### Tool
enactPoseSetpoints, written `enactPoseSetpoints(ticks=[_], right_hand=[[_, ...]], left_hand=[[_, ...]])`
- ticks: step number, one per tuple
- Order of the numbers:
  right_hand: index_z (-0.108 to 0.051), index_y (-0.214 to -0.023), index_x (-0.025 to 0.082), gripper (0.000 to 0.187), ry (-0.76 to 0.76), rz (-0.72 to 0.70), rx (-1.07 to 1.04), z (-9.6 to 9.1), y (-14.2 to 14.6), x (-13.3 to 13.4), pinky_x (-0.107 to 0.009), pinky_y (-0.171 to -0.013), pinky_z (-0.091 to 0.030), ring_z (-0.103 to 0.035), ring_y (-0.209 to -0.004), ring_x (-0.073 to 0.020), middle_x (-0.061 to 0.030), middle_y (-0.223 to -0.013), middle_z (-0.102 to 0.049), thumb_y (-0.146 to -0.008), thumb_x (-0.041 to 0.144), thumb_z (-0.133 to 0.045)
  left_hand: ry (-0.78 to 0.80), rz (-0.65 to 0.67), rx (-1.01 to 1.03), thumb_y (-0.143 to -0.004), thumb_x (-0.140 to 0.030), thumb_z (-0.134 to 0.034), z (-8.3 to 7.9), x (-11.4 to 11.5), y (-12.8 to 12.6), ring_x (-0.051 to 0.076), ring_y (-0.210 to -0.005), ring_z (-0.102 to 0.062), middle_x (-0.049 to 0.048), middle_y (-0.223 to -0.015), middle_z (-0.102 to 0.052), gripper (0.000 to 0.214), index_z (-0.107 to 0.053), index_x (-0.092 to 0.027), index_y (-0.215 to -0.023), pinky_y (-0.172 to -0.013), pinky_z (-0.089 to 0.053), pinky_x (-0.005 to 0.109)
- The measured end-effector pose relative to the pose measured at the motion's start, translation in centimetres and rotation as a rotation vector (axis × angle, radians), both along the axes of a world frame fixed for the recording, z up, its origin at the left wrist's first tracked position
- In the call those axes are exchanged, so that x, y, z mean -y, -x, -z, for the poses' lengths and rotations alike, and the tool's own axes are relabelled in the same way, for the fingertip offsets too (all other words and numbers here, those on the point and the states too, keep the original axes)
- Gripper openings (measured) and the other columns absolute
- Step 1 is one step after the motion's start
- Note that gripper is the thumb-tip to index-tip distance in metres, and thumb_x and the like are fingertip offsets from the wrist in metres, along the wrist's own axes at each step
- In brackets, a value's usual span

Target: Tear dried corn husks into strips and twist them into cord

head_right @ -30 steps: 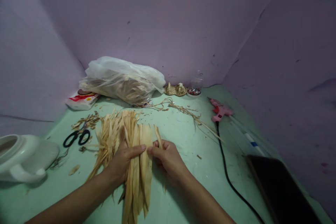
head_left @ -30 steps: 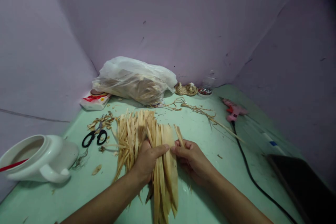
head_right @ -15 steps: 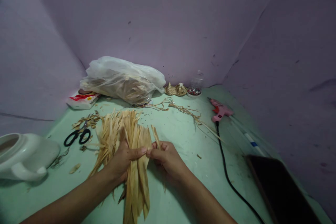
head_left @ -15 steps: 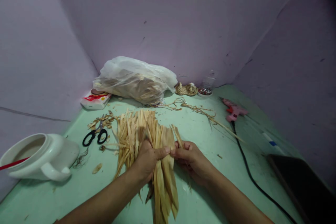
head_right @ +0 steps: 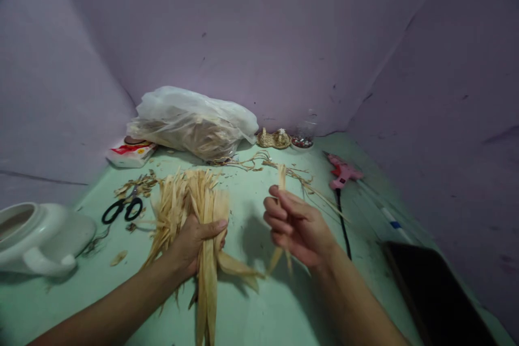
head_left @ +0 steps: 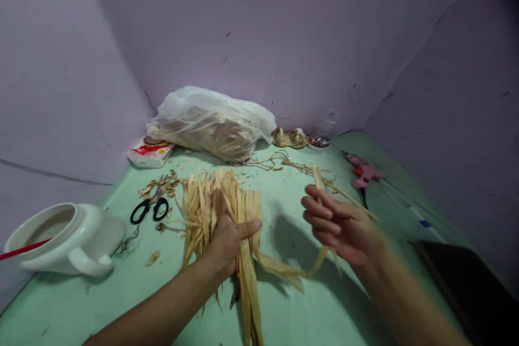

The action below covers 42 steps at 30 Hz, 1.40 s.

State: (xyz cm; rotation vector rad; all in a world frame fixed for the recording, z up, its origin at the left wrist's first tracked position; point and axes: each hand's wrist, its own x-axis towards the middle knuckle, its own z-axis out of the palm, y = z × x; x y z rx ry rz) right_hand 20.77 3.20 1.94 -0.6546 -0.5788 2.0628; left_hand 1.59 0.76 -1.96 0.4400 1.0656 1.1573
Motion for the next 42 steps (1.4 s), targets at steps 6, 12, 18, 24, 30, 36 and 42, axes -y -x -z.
enactPoseSetpoints(ticks=[6, 12, 18, 24, 30, 36, 42], right_hand=[[-0.043, -0.070, 0.020, 0.033, 0.010, 0.032, 0.281, 0.1, 0.7, 0.2, -0.010, -0.029, -0.009, -0.009, -0.039, -0.0017, 0.0106, -0.050, -0.020, -0.062, 0.033, -0.072], [-0.049, -0.069, 0.016, 0.035, -0.071, -0.098, 0.693, 2.2, 5.2, 1.7, -0.014, -0.028, -0.013, -0.016, -0.035, -0.0013, 0.0110, -0.045, -0.025, -0.059, 0.041, -0.071], [-0.042, -0.059, 0.018, 0.033, -0.110, -0.052, 0.745, 3.6, 5.9, 2.1, -0.016, -0.028, -0.017, -0.020, -0.032, -0.0011, 0.0102, -0.044, -0.028, -0.062, 0.039, -0.068], [-0.040, -0.057, 0.018, 0.032, -0.111, -0.030, 0.705, 3.9, 6.0, 2.2, -0.016, -0.029, -0.016, -0.020, -0.034, -0.0018, 0.0100, -0.044, -0.026, -0.062, 0.035, -0.067], [-0.043, -0.062, 0.017, 0.037, -0.081, -0.125, 0.523, 3.8, 5.4, 2.1, -0.015, -0.029, -0.015, -0.019, -0.037, -0.0019, 0.0103, -0.046, -0.026, -0.057, 0.039, -0.073], [-0.043, -0.061, 0.017, 0.037, -0.040, -0.176, 0.464, 3.8, 5.0, 2.0, -0.016, -0.030, -0.012, -0.015, -0.037, -0.0018, 0.0109, -0.044, -0.024, -0.058, 0.037, -0.074], [-0.048, -0.060, 0.014, 0.032, -0.023, -0.200, 0.322, 3.5, 5.1, 1.9, -0.015, -0.031, -0.016, -0.017, -0.037, -0.0014, 0.0091, -0.044, -0.031, -0.059, 0.033, -0.074]], left_hand=[[-0.059, 0.023, -0.030, -0.052, -0.017, -0.076, 0.0, 0.2, 0.0, 0.018, -0.065, -0.063, 0.0049, -0.076, -0.068, 0.048, -0.057, -0.013, -0.096, -0.066, -0.051, 0.031], [-0.076, 0.082, 0.000, -0.057, -0.018, -0.071, 0.0, 0.2, -0.2, 0.023, -0.068, -0.065, 0.0093, -0.077, -0.069, 0.039, -0.060, -0.010, -0.093, -0.068, -0.051, 0.036], [-0.102, 0.086, -0.036, -0.057, -0.017, -0.071, 0.2, 0.2, -0.3, 0.024, -0.067, -0.065, 0.0092, -0.076, -0.069, 0.037, -0.060, -0.011, -0.092, -0.066, -0.052, 0.036], [-0.101, 0.053, -0.075, -0.055, -0.015, -0.072, 0.5, 0.4, -0.4, 0.024, -0.071, -0.065, 0.0093, -0.081, -0.069, 0.040, -0.059, -0.013, -0.093, -0.069, -0.052, 0.036], [-0.134, 0.128, 0.046, -0.053, -0.014, -0.074, 0.2, 0.5, -0.1, 0.026, -0.075, -0.065, 0.0101, -0.077, -0.069, 0.043, -0.059, -0.011, -0.093, -0.070, -0.052, 0.038], [-0.168, 0.175, 0.127, -0.055, -0.013, -0.074, 0.3, 0.5, 0.0, 0.024, -0.075, -0.064, 0.0093, -0.079, -0.069, 0.045, -0.058, -0.012, -0.098, -0.069, -0.051, 0.036], [-0.120, 0.144, 0.099, -0.054, -0.016, -0.074, 0.5, 0.4, 0.1, 0.015, -0.055, -0.059, 0.0033, -0.064, -0.064, 0.037, -0.059, -0.012, -0.087, -0.054, -0.048, 0.028]])
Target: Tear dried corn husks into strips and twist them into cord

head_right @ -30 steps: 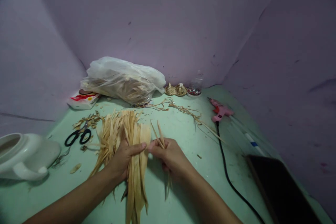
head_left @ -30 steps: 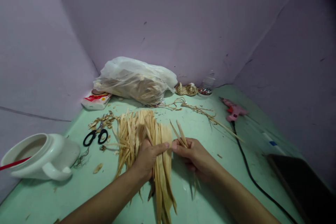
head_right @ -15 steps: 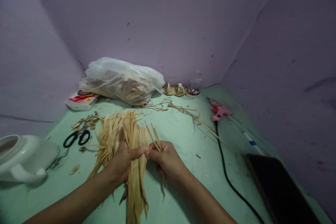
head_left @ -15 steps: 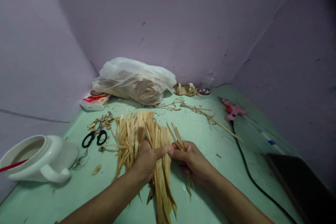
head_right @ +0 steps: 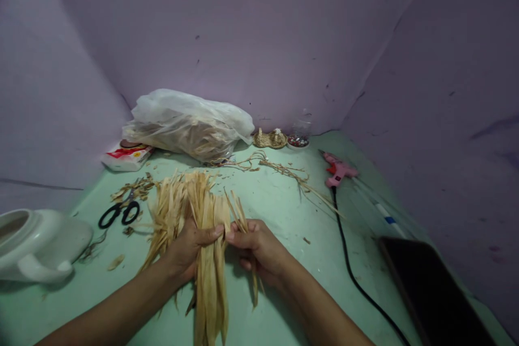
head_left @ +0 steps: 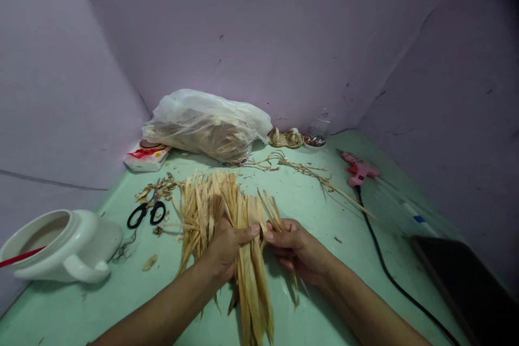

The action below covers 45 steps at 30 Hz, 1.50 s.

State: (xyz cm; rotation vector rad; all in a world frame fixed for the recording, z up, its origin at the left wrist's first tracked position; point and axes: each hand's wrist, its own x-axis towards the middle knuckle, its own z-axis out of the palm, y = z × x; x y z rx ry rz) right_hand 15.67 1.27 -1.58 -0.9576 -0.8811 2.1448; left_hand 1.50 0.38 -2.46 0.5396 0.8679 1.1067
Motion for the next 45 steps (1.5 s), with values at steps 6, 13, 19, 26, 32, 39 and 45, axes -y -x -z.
enactPoseSetpoints(ticks=[6, 13, 19, 26, 32, 39, 45], right_hand=[[-0.058, -0.072, 0.014, 0.019, -0.012, 0.126, -0.129, -2.7, -2.6, -0.9, -0.024, -0.062, -0.048, -0.055, -0.066, -0.0119, -0.0031, -0.073, -0.057, -0.068, 0.030, -0.068], [-0.053, -0.076, 0.019, 0.015, -0.001, 0.347, -0.287, -5.5, -7.5, -2.4, -0.009, -0.027, -0.005, -0.010, -0.037, -0.0018, 0.0091, -0.051, -0.026, -0.068, 0.024, -0.065], [-0.047, -0.069, 0.018, 0.031, -0.015, 0.169, 0.167, -3.0, -3.3, -1.5, -0.013, -0.030, -0.006, -0.007, -0.039, -0.0015, 0.0117, -0.046, -0.018, -0.059, 0.031, -0.073], [-0.050, -0.064, 0.015, 0.035, -0.106, 0.085, 0.380, -0.7, 0.8, 0.1, -0.016, -0.030, -0.010, -0.019, -0.034, -0.0007, 0.0083, -0.045, -0.034, -0.057, 0.041, -0.072], [-0.042, -0.058, 0.017, 0.033, -0.097, 0.161, 0.418, -0.4, 0.9, 0.3, -0.017, -0.032, -0.011, -0.018, -0.034, -0.0009, 0.0106, -0.043, -0.025, -0.059, 0.037, -0.069], [-0.037, -0.056, 0.019, 0.029, -0.129, 0.100, 0.349, -0.1, 0.8, 0.3, -0.017, -0.033, -0.010, -0.017, -0.036, -0.0017, 0.0105, -0.043, -0.023, -0.062, 0.032, -0.062], [-0.039, -0.060, 0.019, 0.025, -0.025, 0.081, 0.216, -0.3, 0.4, 0.2, -0.016, -0.033, -0.008, -0.011, -0.037, -0.0018, 0.0121, -0.041, -0.020, -0.060, 0.030, -0.062]], left_hand=[[0.065, -0.047, -0.158, -0.055, -0.023, -0.073, -0.2, -0.4, 0.2, 0.007, -0.037, -0.044, -0.0027, -0.043, -0.051, 0.026, -0.052, -0.012, -0.067, -0.038, -0.035, 0.019], [0.090, -0.057, -0.195, -0.053, -0.021, -0.073, -0.6, -0.4, 0.0, 0.009, -0.038, -0.046, -0.0048, -0.045, -0.051, 0.033, -0.048, -0.016, -0.073, -0.037, -0.036, 0.020], [0.120, -0.080, -0.234, -0.056, -0.021, -0.069, -0.7, -0.3, -0.2, 0.012, -0.041, -0.052, 0.0000, -0.051, -0.058, 0.027, -0.053, -0.013, -0.076, -0.041, -0.043, 0.024], [0.087, -0.071, -0.235, -0.055, -0.019, -0.071, -0.2, -0.1, -0.3, 0.013, -0.043, -0.053, 0.0028, -0.057, -0.061, 0.026, -0.061, -0.009, -0.076, -0.043, -0.045, 0.025], [-0.034, -0.063, -0.198, -0.057, -0.021, -0.073, -0.2, 0.0, -0.4, 0.020, -0.070, -0.063, 0.0087, -0.082, -0.068, 0.033, -0.062, -0.011, -0.088, -0.068, -0.051, 0.032], [-0.023, -0.040, -0.163, -0.052, -0.018, -0.075, -0.4, 0.2, -0.4, 0.021, -0.072, -0.062, 0.0080, -0.080, -0.068, 0.043, -0.060, -0.012, -0.092, -0.071, -0.050, 0.035], [0.009, -0.025, -0.107, -0.053, -0.019, -0.076, -0.3, -0.1, -0.3, 0.019, -0.064, -0.061, 0.0062, -0.073, -0.066, 0.042, -0.059, -0.011, -0.090, -0.065, -0.050, 0.033]])
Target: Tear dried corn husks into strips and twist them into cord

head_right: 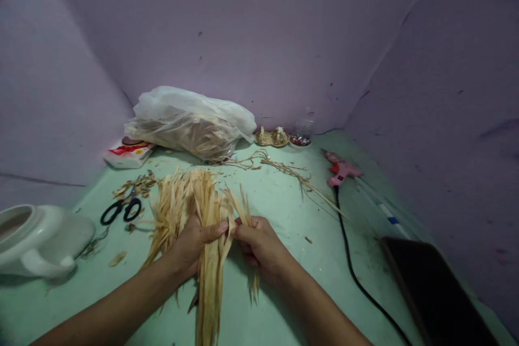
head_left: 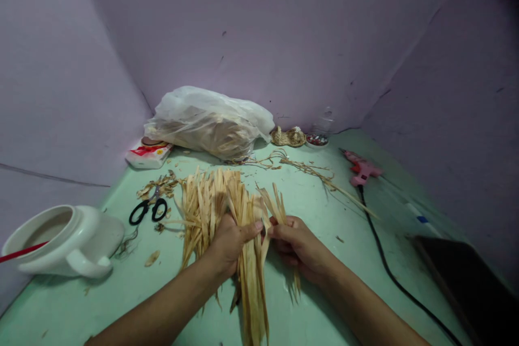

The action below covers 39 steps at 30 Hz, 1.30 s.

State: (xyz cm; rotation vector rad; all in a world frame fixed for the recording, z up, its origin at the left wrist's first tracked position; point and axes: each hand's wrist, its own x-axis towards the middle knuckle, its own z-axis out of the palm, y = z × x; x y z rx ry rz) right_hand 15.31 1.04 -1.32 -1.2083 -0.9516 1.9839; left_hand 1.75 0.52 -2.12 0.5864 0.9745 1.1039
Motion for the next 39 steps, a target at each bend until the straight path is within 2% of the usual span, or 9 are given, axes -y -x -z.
enactPoseSetpoints(ticks=[4, 8, 13, 17, 23, 26, 32, 35, 39], right_hand=[[-0.044, -0.064, 0.017, 0.025, 0.024, -0.005, -0.059, -0.1, -0.3, -0.1, -0.016, -0.034, -0.006, -0.010, -0.038, -0.0014, 0.0127, -0.042, -0.019, -0.060, 0.030, -0.065], [-0.039, -0.056, 0.017, 0.029, 0.068, 0.026, -0.190, -0.1, -1.1, -0.7, -0.015, -0.035, -0.005, -0.006, -0.039, -0.0006, 0.0126, -0.044, -0.013, -0.057, 0.027, -0.066], [-0.041, -0.057, 0.016, 0.028, 0.115, 0.133, -0.356, -0.4, -2.7, -1.6, -0.013, -0.034, -0.006, -0.006, -0.041, -0.0006, 0.0114, -0.047, -0.013, -0.052, 0.023, -0.068], [-0.039, -0.056, 0.017, 0.028, 0.074, 0.179, -0.478, -1.1, -4.3, -2.1, -0.012, -0.034, -0.008, -0.005, -0.042, -0.0015, 0.0098, -0.050, -0.014, -0.053, 0.021, -0.067], [-0.035, -0.059, 0.020, 0.028, -0.130, 0.412, -0.603, -1.6, -6.6, -2.6, -0.012, -0.034, -0.010, -0.006, -0.045, -0.0060, 0.0083, -0.052, -0.014, -0.061, 0.022, -0.062], [-0.038, -0.061, 0.020, 0.024, -0.087, 0.412, -0.658, -1.1, -7.0, -2.7, -0.012, -0.033, -0.012, -0.010, -0.043, -0.0058, 0.0081, -0.050, -0.020, -0.064, 0.021, -0.061], [-0.047, -0.062, 0.019, 0.015, -0.128, 0.372, -1.169, -1.9, -9.2, -3.3, -0.009, -0.030, -0.019, -0.017, -0.037, -0.0029, 0.0088, -0.045, -0.028, -0.064, 0.014, -0.060], [-0.048, -0.059, 0.017, 0.017, -0.079, 0.287, -0.977, -2.1, -8.9, -3.0, -0.009, -0.031, -0.018, -0.019, -0.038, -0.0022, 0.0083, -0.045, -0.030, -0.063, 0.014, -0.064], [-0.047, -0.055, 0.015, 0.029, 0.031, 0.022, -0.261, -1.0, -4.7, -1.7, -0.012, -0.032, -0.009, -0.014, -0.038, -0.0001, 0.0097, -0.044, -0.028, -0.053, 0.017, -0.075]], left_hand=[[-0.014, 0.012, 0.034, -0.053, -0.020, -0.076, 0.1, -0.1, 0.0, 0.016, -0.059, -0.059, 0.0038, -0.066, -0.065, 0.038, -0.060, -0.012, -0.087, -0.061, -0.049, 0.030], [0.016, 0.030, -0.063, -0.055, -0.025, -0.074, 0.1, -0.1, 0.1, 0.008, -0.037, -0.045, -0.0013, -0.043, -0.053, 0.025, -0.054, -0.012, -0.064, -0.040, -0.037, 0.021], [0.058, 0.020, -0.107, -0.056, -0.026, -0.071, -0.2, -0.3, 0.0, 0.007, -0.033, -0.041, -0.0035, -0.040, -0.049, 0.026, -0.050, -0.015, -0.067, -0.034, -0.031, 0.018], [0.039, 0.016, -0.109, -0.056, -0.023, -0.069, -0.3, -0.3, 0.0, 0.006, -0.034, -0.038, -0.0061, -0.040, -0.045, 0.026, -0.047, -0.016, -0.067, -0.031, -0.026, 0.016], [0.048, 0.142, -0.178, -0.053, -0.023, -0.069, -0.8, -0.1, 0.2, 0.003, -0.030, -0.032, -0.0069, -0.038, -0.041, 0.027, -0.043, -0.017, -0.059, -0.030, -0.019, 0.016], [0.035, 0.171, -0.192, -0.054, -0.025, -0.068, -0.8, -0.1, 0.3, 0.003, -0.030, -0.031, -0.0073, -0.036, -0.040, 0.028, -0.042, -0.017, -0.058, -0.030, -0.018, 0.016], [0.042, 0.236, -0.259, -0.052, -0.029, -0.069, -0.2, -0.3, 0.5, 0.003, -0.028, -0.028, -0.0084, -0.032, -0.038, 0.030, -0.042, -0.018, -0.059, -0.029, -0.017, 0.016], [0.015, 0.238, -0.239, -0.054, -0.030, -0.069, -0.2, -0.3, 0.6, 0.003, -0.028, -0.029, -0.0072, -0.033, -0.040, 0.029, -0.044, -0.017, -0.059, -0.029, -0.018, 0.016], [-0.029, 0.152, -0.145, -0.053, -0.029, -0.072, 0.0, -0.3, 0.6, 0.004, -0.032, -0.034, -0.0056, -0.038, -0.044, 0.028, -0.050, -0.014, -0.062, -0.031, -0.021, 0.015]])
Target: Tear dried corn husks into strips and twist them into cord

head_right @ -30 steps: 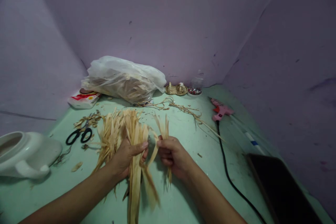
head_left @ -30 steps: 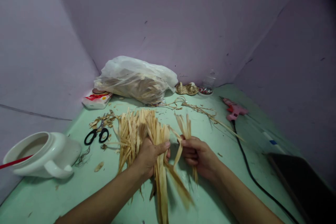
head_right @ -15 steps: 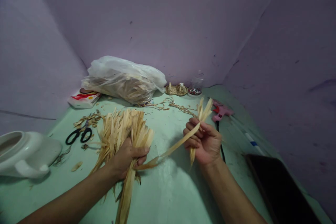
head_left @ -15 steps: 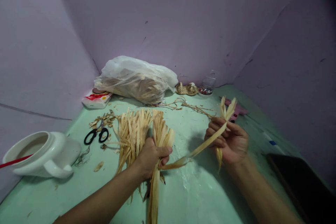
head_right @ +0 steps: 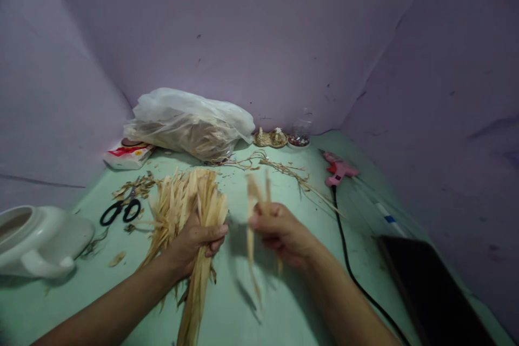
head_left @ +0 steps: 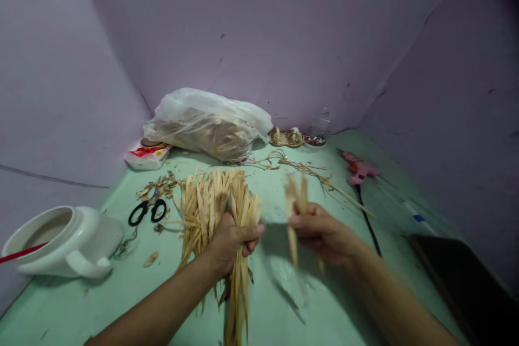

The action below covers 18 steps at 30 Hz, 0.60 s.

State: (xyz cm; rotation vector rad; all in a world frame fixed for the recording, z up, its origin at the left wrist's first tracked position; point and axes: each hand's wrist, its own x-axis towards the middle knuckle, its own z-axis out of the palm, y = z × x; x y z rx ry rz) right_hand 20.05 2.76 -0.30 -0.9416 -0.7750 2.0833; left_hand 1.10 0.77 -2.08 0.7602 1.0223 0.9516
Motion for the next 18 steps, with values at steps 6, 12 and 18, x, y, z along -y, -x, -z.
enactPoseSetpoints(ticks=[6, 12, 18], right_hand=[[-0.053, -0.055, 0.013, 0.032, -0.110, -0.080, 0.286, 1.2, 4.4, 1.4, -0.018, -0.033, -0.007, -0.018, -0.036, -0.0007, 0.0067, -0.042, -0.038, -0.055, 0.037, -0.075], [-0.057, -0.058, 0.011, 0.031, -0.192, -0.152, 0.225, 1.1, 3.9, 1.3, -0.020, -0.034, -0.008, -0.022, -0.038, -0.0008, 0.0010, -0.053, -0.051, -0.061, 0.039, -0.071], [-0.048, -0.065, 0.015, 0.032, -0.050, -0.056, 0.160, 1.5, 3.4, 1.2, -0.017, -0.035, -0.006, -0.012, -0.041, -0.0022, 0.0101, -0.047, -0.022, -0.064, 0.038, -0.071]], left_hand=[[-0.025, -0.042, 0.020, -0.053, -0.028, -0.074, 0.5, 0.1, -0.1, 0.005, -0.034, -0.038, -0.0024, -0.042, -0.048, 0.027, -0.057, -0.010, -0.063, -0.033, -0.026, 0.016], [0.003, -0.068, 0.013, -0.054, -0.024, -0.071, 0.4, -0.2, -0.2, 0.006, -0.034, -0.040, -0.0023, -0.040, -0.049, 0.021, -0.056, -0.011, -0.062, -0.033, -0.028, 0.017], [0.009, -0.068, 0.018, -0.055, -0.022, -0.068, 0.1, -0.1, -0.3, 0.006, -0.032, -0.038, -0.0037, -0.038, -0.047, 0.019, -0.055, -0.013, -0.064, -0.033, -0.027, 0.017]])
